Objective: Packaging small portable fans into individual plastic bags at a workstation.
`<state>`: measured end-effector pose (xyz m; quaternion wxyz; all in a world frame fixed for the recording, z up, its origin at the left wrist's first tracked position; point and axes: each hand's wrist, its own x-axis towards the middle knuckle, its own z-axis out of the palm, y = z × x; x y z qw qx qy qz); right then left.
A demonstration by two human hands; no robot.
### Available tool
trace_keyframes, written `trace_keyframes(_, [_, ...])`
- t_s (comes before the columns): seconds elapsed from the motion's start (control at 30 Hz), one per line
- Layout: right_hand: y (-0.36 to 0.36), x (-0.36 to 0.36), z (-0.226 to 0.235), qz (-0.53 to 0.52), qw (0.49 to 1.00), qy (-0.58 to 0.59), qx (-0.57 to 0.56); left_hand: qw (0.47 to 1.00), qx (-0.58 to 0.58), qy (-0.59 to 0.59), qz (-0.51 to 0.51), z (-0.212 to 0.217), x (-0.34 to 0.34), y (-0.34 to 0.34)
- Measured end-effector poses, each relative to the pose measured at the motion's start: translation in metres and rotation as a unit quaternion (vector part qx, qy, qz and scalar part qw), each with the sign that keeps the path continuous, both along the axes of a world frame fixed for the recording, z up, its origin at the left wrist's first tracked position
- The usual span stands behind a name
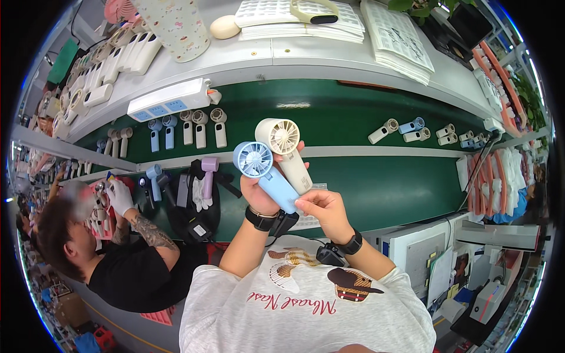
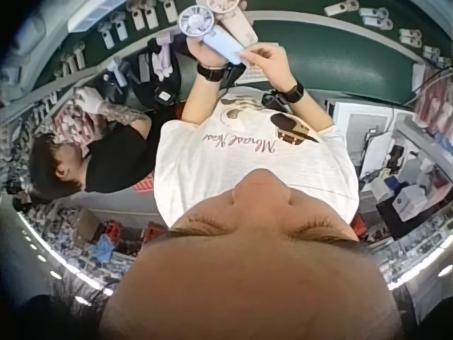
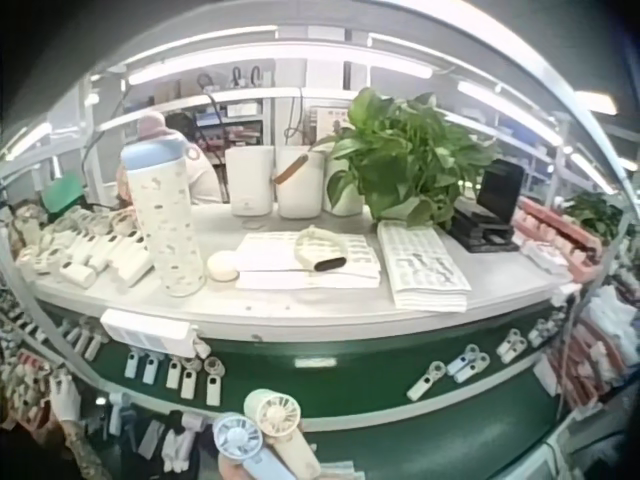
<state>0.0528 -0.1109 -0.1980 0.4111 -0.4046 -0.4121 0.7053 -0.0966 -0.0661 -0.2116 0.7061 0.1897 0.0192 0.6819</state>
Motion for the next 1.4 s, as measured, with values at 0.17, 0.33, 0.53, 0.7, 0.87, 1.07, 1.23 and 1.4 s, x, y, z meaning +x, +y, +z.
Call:
trace_keyframes(0.17, [0.008,-0.001,-0.002,-0.023,1.000,-0.016,-0.002,1.000,-0.002,0.006,-0.006,-0.006,0.002,0.012])
trace_keyframes(0.33, [0.015,-0.013,-0.008,-0.093,0.986,-0.105,0.095,1.000,-0.022,0.003,-0.011,-0.012,0.007,0.026])
trace_keyframes(0.53, [0.042,-0.009,-0.055,-0.161,0.984,-0.066,0.032,0.997,-0.025,0.011,-0.067,-0.046,0.005,0.059])
trace_keyframes(0.7, [0.048,0.025,-0.116,-0.137,0.981,-0.135,-0.033,0.892,-0.060,0.445,-0.049,-0.132,-0.016,0.129])
trace_keyframes(0.87, [0.035,0.038,-0.135,-0.031,0.943,-0.331,0.027,0.490,0.043,0.863,0.113,-0.187,-0.013,0.179])
trace_keyframes(1.07, [0.037,0.039,-0.143,0.057,0.898,-0.431,0.072,0.401,0.102,0.881,0.231,-0.236,-0.006,0.162])
trace_keyframes(1.23, [0.042,0.040,-0.149,0.103,0.809,-0.524,0.245,0.472,0.121,0.867,0.100,-0.208,-0.017,0.072])
trace_keyframes(1.4, [0.040,0.029,-0.146,0.153,0.814,-0.498,0.258,0.414,0.000,0.910,0.007,-0.215,-0.049,-0.014])
